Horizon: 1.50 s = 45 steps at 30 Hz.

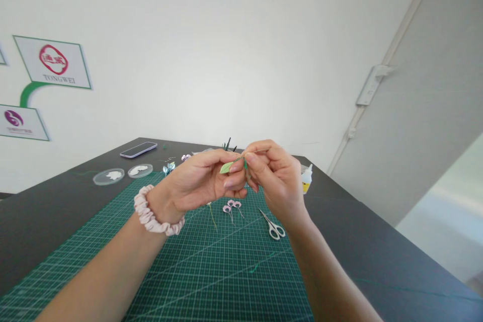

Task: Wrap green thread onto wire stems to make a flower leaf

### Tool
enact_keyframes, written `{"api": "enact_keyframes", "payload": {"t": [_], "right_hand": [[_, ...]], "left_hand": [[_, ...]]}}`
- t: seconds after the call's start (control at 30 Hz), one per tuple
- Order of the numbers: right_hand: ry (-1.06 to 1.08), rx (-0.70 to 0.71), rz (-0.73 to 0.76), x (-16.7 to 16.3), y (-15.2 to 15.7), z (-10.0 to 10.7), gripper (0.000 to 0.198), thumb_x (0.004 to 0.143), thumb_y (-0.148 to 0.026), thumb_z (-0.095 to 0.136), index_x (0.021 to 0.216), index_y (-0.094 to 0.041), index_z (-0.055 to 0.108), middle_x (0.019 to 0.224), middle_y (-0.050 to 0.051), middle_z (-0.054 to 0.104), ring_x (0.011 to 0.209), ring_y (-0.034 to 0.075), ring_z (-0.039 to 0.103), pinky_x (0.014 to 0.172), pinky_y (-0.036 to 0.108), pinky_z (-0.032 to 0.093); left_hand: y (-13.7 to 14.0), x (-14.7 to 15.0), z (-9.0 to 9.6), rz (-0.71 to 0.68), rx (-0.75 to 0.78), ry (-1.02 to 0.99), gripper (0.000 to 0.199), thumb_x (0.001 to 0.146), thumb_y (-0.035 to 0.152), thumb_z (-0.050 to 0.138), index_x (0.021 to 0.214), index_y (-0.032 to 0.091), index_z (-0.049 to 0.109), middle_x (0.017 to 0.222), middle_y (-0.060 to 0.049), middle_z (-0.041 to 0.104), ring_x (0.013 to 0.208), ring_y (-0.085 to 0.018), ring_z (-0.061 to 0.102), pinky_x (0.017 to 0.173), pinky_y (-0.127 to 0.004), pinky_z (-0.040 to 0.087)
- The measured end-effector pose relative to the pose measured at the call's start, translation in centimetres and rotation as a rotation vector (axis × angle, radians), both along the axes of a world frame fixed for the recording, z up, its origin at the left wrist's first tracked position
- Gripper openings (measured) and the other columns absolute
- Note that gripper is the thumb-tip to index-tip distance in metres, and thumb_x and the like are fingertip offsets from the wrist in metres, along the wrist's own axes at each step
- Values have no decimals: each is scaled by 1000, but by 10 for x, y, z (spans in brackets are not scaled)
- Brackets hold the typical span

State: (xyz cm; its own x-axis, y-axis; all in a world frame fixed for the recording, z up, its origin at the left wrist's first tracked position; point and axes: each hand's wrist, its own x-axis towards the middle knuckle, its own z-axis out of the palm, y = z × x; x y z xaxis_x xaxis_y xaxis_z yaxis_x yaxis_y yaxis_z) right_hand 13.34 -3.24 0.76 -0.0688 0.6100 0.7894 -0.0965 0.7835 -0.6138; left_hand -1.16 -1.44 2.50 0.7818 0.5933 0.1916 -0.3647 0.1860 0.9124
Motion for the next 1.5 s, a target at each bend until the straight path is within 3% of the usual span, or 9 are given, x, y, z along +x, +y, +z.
{"api": "enact_keyframes", "payload": {"t": [0.27,0.43,0.7,0.83,0.97,1.2,1.5], "right_hand": [[39,-104,56,-1,2,-1,13,86,-32,61,80,-22,58,45,-11,36,36,6,33,35,22,31],[75,-124,91,-1,3,0,11,88,-31,57,82,-21,57,45,-11,35,36,6,32,37,22,31],[89,-159,69,-1,6,1,11,88,-28,57,80,-21,55,43,-12,37,35,6,34,37,21,28],[80,-145,35,-1,8,0,11,87,-27,59,78,-21,55,42,-12,38,34,5,34,35,21,27],[65,-114,9,1,8,0,11,87,-25,59,78,-21,56,42,-12,38,34,5,34,34,20,26],[63,-59,97,-1,6,-1,10,88,-24,59,78,-20,58,46,-10,42,35,4,37,34,18,31],[21,2,122,-1,2,-2,9,90,-21,58,81,-20,61,47,-9,46,36,4,38,35,17,33]], "left_hand": [[2,0,-1,135,269,48,39,91,29,48,54,17,53,58,0,46,62,-12,48,71,-25,46],[1,3,-3,285,387,20,29,90,24,49,62,17,54,64,0,51,70,-13,55,74,-28,46],[-3,7,-3,578,671,129,25,91,27,50,68,18,51,64,1,53,62,-11,48,66,-28,39],[-2,8,-1,638,736,148,24,90,23,50,66,18,52,62,2,52,61,-10,46,61,-26,37],[-1,8,-1,570,636,133,26,89,23,51,64,17,53,62,1,53,64,-11,48,66,-25,39],[2,4,-3,195,280,20,38,92,21,39,59,15,57,57,-1,52,62,-11,48,69,-24,44],[3,2,0,40,29,-24,47,94,27,30,56,15,54,50,-1,43,52,-12,44,64,-25,48]]}}
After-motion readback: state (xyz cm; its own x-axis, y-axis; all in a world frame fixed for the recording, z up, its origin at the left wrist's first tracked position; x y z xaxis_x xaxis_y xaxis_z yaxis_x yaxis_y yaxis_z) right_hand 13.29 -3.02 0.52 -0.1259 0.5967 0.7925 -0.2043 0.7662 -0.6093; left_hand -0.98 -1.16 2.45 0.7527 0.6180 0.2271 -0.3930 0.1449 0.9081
